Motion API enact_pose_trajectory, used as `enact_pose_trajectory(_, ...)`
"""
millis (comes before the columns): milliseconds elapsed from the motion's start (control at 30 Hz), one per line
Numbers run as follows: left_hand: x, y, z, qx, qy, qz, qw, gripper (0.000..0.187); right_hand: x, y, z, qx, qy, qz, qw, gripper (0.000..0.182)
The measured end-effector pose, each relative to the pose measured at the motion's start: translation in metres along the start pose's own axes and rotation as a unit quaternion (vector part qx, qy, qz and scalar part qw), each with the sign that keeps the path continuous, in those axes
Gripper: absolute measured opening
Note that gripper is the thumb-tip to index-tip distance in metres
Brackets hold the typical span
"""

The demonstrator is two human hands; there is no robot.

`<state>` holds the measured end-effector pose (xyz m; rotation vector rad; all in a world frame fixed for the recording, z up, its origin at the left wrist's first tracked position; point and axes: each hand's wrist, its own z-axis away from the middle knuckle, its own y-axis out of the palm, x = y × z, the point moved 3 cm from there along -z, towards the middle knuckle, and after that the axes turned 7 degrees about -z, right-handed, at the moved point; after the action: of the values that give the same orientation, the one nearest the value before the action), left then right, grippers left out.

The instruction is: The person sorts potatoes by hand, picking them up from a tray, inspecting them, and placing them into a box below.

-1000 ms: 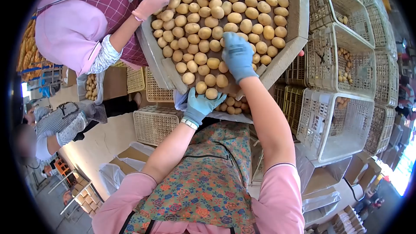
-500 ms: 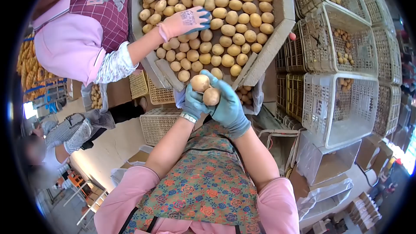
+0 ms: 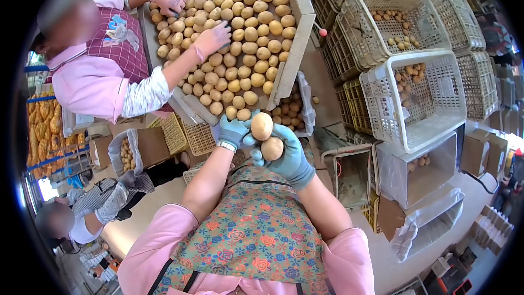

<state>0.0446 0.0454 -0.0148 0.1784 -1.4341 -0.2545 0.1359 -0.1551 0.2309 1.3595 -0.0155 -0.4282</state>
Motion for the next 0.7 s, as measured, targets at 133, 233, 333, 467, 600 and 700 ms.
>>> enact_pose_trajectory(133, -0.023, 0.0, -0.001, -0.041, 0.016, -0.049, 0.998, 0.072, 0.004, 0.03, 0.019, 0.012, -0.111, 0.188, 0.976, 0.065)
enact_pose_trajectory(233, 0.055, 0.005, -0.017, -0.175, 0.299, -0.584, 0.734, 0.071, 0.013, 0.013, 0.025, -0.028, -0.103, 0.314, 0.944, 0.082)
enact_pose_trajectory(333, 0.066, 0.006, -0.017, -0.163, 0.303, -0.553, 0.758, 0.069, 0.011, 0.013, 0.029, -0.07, -0.143, 0.467, 0.87, 0.102)
enact_pose_trajectory(467, 0.068, 0.007, -0.017, -0.208, 0.307, -0.527, 0.765, 0.066, 0.007, 0.025, 0.036, -0.021, -0.19, 0.518, 0.833, 0.107)
enact_pose_trajectory(600, 0.089, 0.01, -0.021, -0.184, 0.307, -0.545, 0.758, 0.061, 0.007, 0.018, 0.044, 0.0, -0.168, 0.458, 0.873, 0.099)
enact_pose_trajectory(700, 0.096, 0.012, -0.02, -0.177, 0.304, -0.571, 0.741, 0.059, 0.003, 0.018, 0.052, 0.005, -0.134, 0.391, 0.911, 0.093)
